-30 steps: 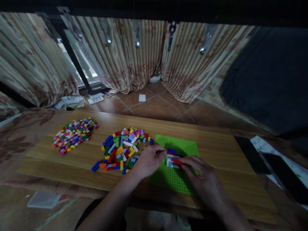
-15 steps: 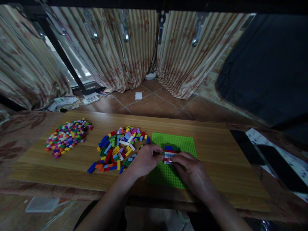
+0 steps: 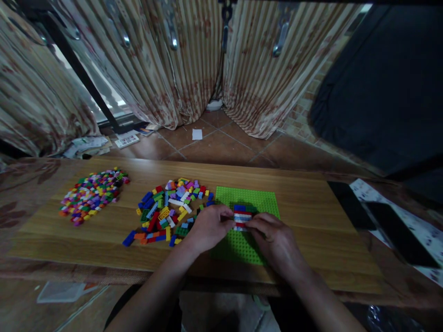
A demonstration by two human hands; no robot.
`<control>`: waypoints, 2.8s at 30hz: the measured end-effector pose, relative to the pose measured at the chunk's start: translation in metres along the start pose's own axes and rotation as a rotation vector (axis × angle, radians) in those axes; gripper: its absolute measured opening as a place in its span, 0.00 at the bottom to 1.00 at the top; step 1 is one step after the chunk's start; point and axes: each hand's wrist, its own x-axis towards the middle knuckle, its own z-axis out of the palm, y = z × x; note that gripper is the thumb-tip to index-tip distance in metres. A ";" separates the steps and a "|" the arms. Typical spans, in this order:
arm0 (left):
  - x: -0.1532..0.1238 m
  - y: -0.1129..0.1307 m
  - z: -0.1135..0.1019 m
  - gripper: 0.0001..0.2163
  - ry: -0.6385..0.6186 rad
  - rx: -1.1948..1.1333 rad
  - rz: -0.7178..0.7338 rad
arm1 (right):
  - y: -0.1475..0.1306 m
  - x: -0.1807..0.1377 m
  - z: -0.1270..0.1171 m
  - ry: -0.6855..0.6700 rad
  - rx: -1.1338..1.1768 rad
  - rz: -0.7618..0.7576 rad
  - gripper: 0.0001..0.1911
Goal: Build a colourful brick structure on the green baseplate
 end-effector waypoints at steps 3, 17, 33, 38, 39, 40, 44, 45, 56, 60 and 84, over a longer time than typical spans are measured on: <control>0.000 0.001 -0.001 0.08 -0.002 0.015 -0.006 | 0.001 0.000 0.000 0.001 -0.014 0.005 0.10; 0.003 0.004 0.009 0.05 0.091 0.058 -0.153 | 0.002 0.002 0.004 0.014 0.077 0.074 0.11; 0.002 0.003 0.004 0.07 0.061 0.067 -0.066 | 0.021 0.017 -0.031 0.485 0.328 0.481 0.10; 0.003 0.003 -0.003 0.11 0.075 0.102 -0.037 | 0.029 0.020 -0.031 0.474 0.295 0.551 0.13; 0.004 0.002 -0.004 0.11 0.085 0.109 -0.036 | 0.030 0.020 -0.029 0.445 0.281 0.540 0.13; 0.004 0.001 -0.005 0.12 0.093 0.114 -0.032 | 0.030 0.019 -0.028 0.423 0.268 0.530 0.13; 0.006 0.001 -0.003 0.13 0.112 0.103 -0.013 | 0.029 0.017 -0.025 0.402 0.226 0.515 0.14; 0.006 0.002 -0.002 0.12 0.113 0.091 -0.012 | 0.029 0.017 -0.025 0.400 0.216 0.513 0.14; -0.003 0.009 0.022 0.06 0.190 0.177 -0.102 | 0.020 0.017 -0.013 0.272 0.137 0.450 0.15; -0.007 0.010 0.023 0.07 0.209 0.177 -0.081 | 0.015 0.016 -0.010 0.258 0.128 0.440 0.15; -0.023 -0.039 -0.113 0.11 0.934 -0.558 -0.034 | -0.078 0.012 0.073 -0.075 0.184 -0.238 0.09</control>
